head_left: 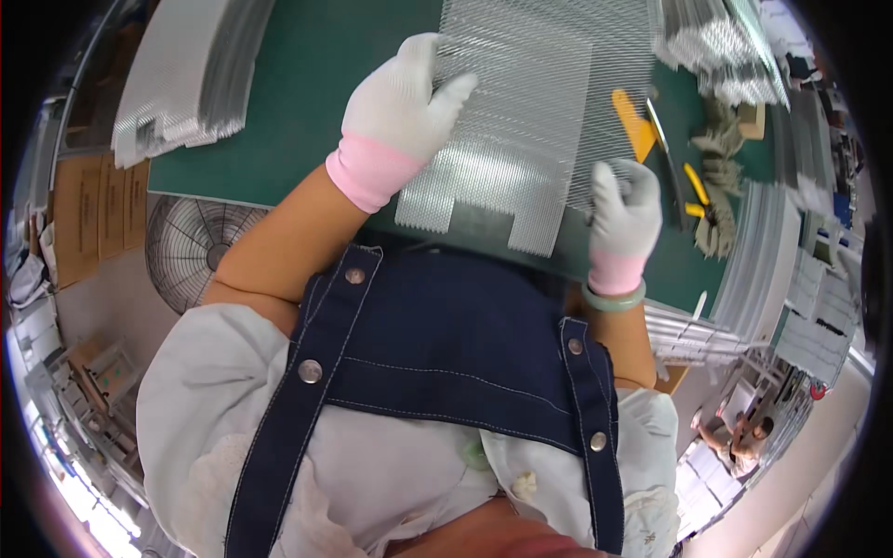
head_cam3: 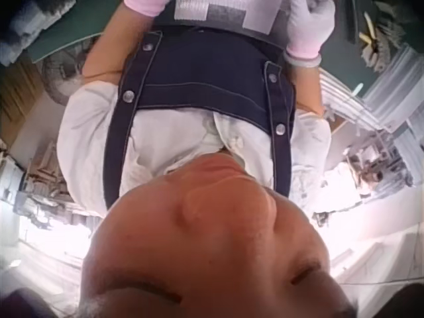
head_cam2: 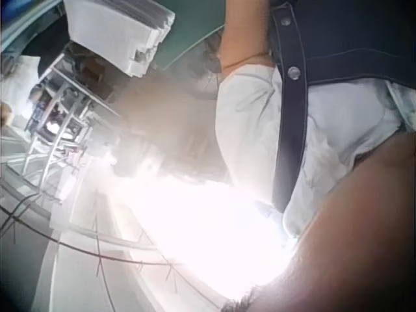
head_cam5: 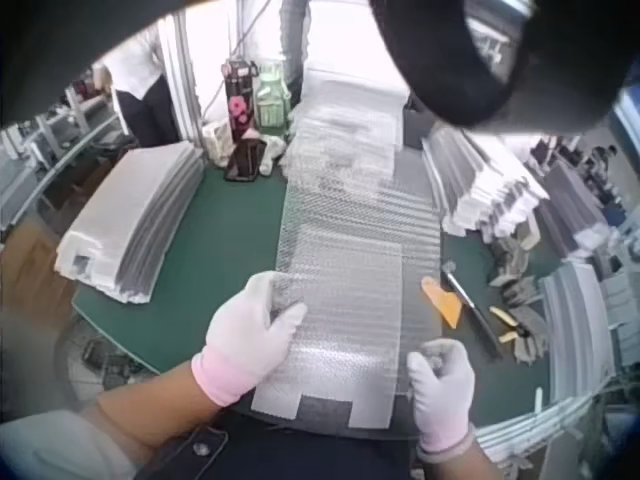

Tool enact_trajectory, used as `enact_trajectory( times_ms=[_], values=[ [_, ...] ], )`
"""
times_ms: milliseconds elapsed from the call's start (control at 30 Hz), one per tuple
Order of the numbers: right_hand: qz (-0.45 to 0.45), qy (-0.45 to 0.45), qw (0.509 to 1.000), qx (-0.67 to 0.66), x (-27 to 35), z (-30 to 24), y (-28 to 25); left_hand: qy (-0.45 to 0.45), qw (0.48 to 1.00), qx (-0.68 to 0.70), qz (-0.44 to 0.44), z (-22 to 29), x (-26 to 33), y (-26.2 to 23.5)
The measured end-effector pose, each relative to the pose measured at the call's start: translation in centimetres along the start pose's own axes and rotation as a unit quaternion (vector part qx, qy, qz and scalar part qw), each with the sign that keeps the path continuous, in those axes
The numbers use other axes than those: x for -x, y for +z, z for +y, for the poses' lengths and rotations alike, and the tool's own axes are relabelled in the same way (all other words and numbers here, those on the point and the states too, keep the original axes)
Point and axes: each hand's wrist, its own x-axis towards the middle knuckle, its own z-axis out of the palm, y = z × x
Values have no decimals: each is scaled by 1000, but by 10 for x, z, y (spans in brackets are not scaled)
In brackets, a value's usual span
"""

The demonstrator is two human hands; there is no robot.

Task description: The person assembles metal mesh panels into rectangular frames. They place a mesh sheet on a table, position a plastic clip, and use a hammer to secure it. They then fit metal frame pieces around the mesh, tapping them into place with the hammer. The process is repeated for multiple units.

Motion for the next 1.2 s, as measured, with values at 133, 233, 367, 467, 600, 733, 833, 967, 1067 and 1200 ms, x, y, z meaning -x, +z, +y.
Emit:
enact_trajectory(
  times_ms=[133,233,367,467,600,733,833,967,1067,1200],
  values=[
    [-23,-52,963,264,41,39,-9,6,1000,-16,-12,-24,42,28],
    [-26,-59,942,330,54,57,-7,-5,999,-30,-42,-29,56,33],
    [-54,-19,929,366,53,50,-3,-14,998,-49,-46,-30,59,31],
    [-60,-24,913,402,50,52,1,-17,997,-65,-44,-36,59,37],
    [-78,-16,890,448,48,52,3,-23,991,-124,-55,-36,60,41],
    [-91,-12,882,462,45,51,3,-66,979,-151,-118,-31,49,37],
    [-89,-17,880,466,45,53,4,-68,979,-156,-114,-32,50,40],
    [-94,-13,879,468,43,51,4,-47,984,-150,-80,-37,54,45],
    [-101,-8,878,467,43,48,5,-34,988,-141,-54,-40,59,47],
    [-112,8,870,480,40,45,7,-40,989,-134,-43,-39,60,48]
  ],
)
